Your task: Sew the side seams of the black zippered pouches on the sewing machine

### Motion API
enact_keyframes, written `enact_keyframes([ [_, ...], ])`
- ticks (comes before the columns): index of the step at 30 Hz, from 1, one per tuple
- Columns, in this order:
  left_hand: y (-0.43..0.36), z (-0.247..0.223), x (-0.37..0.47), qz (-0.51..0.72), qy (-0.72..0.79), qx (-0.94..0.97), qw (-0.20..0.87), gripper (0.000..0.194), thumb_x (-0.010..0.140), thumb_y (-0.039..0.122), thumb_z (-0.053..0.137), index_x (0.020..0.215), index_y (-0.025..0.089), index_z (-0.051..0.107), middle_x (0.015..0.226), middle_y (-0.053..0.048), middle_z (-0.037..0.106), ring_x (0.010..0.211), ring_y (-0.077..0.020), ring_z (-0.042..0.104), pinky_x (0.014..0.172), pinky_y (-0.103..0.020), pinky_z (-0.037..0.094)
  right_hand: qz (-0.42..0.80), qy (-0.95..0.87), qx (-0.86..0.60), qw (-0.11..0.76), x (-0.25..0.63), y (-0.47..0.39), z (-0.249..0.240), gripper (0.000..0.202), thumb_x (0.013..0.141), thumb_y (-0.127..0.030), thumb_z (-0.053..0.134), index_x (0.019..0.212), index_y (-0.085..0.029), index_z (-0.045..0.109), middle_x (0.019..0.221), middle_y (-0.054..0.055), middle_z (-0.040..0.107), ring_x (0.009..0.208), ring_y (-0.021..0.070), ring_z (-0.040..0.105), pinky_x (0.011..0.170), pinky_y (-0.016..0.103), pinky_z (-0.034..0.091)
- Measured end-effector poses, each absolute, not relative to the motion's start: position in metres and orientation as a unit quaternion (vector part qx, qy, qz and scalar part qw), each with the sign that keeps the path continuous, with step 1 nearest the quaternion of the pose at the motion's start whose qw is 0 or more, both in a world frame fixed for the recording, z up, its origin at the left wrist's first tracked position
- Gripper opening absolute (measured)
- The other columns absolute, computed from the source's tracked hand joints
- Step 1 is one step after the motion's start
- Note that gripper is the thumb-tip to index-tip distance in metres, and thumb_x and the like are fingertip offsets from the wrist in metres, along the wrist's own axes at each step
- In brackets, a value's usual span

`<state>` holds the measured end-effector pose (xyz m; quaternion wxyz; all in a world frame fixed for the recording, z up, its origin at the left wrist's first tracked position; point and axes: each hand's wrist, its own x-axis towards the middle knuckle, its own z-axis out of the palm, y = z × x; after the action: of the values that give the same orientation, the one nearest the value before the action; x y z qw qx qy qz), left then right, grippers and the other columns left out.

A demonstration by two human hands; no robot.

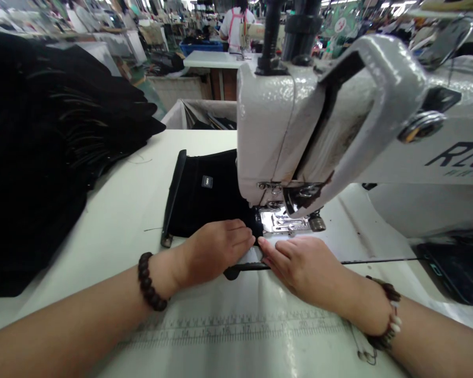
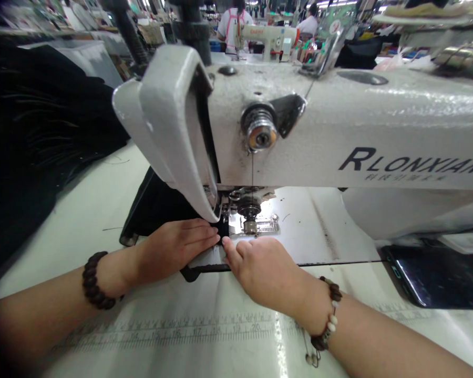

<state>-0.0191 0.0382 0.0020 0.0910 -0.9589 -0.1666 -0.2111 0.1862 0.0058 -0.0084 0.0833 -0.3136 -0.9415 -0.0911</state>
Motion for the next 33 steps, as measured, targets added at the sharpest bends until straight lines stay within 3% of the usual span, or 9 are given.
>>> enact_keyframes([
  [7, 0.062, -0.008, -0.021, -0.129, -0.222, -0.963, 0.080, 0.016, 0.084, 0.009, 0.044, 0.086, 0.012, 0.060, 0.083, -0.005, 0.063, 0.077, -0.0158, 0.058, 0.070, -0.024, 0.049, -0.058, -0.928, -0.345, 0.125, 0.183, 0.011, -0.007, 0.031, 0.091, -0.023, 0.035, 0.098, -0.009, 0.061, 0.054, -0.001, 0.052, 0.042, 0.0117, 0.038, 0.044, 0.031, 0.012],
  [20, 0.074, -0.006, -0.017, -0.112, -0.254, -0.959, 0.061, 0.023, 0.086, 0.004, 0.038, 0.089, 0.012, 0.059, 0.096, -0.006, 0.062, 0.095, -0.0160, 0.056, 0.085, -0.027, 0.044, -0.037, -0.929, -0.350, 0.112, 0.183, 0.011, -0.005, 0.032, 0.092, -0.025, 0.032, 0.099, -0.009, 0.059, 0.055, 0.000, 0.053, 0.044, 0.0106, 0.037, 0.045, 0.030, 0.013],
  [27, 0.073, -0.002, -0.016, -0.119, -0.261, -0.956, 0.060, 0.016, 0.086, 0.010, 0.045, 0.084, 0.013, 0.061, 0.089, -0.005, 0.064, 0.090, -0.0160, 0.058, 0.078, -0.024, 0.046, -0.023, -0.924, -0.367, 0.102, 0.182, 0.011, -0.003, 0.034, 0.092, -0.026, 0.030, 0.096, -0.011, 0.060, 0.056, 0.000, 0.054, 0.043, 0.0104, 0.034, 0.045, 0.030, 0.012],
  [33, 0.067, 0.010, -0.015, -0.033, -0.265, -0.963, 0.045, 0.016, 0.084, 0.010, 0.048, 0.090, 0.014, 0.063, 0.094, -0.004, 0.066, 0.091, -0.0162, 0.058, 0.082, -0.026, 0.044, -0.010, -0.921, -0.383, 0.070, 0.182, 0.011, 0.000, 0.030, 0.091, -0.029, 0.034, 0.097, -0.014, 0.060, 0.058, -0.001, 0.055, 0.043, 0.0105, 0.035, 0.045, 0.028, 0.012],
])
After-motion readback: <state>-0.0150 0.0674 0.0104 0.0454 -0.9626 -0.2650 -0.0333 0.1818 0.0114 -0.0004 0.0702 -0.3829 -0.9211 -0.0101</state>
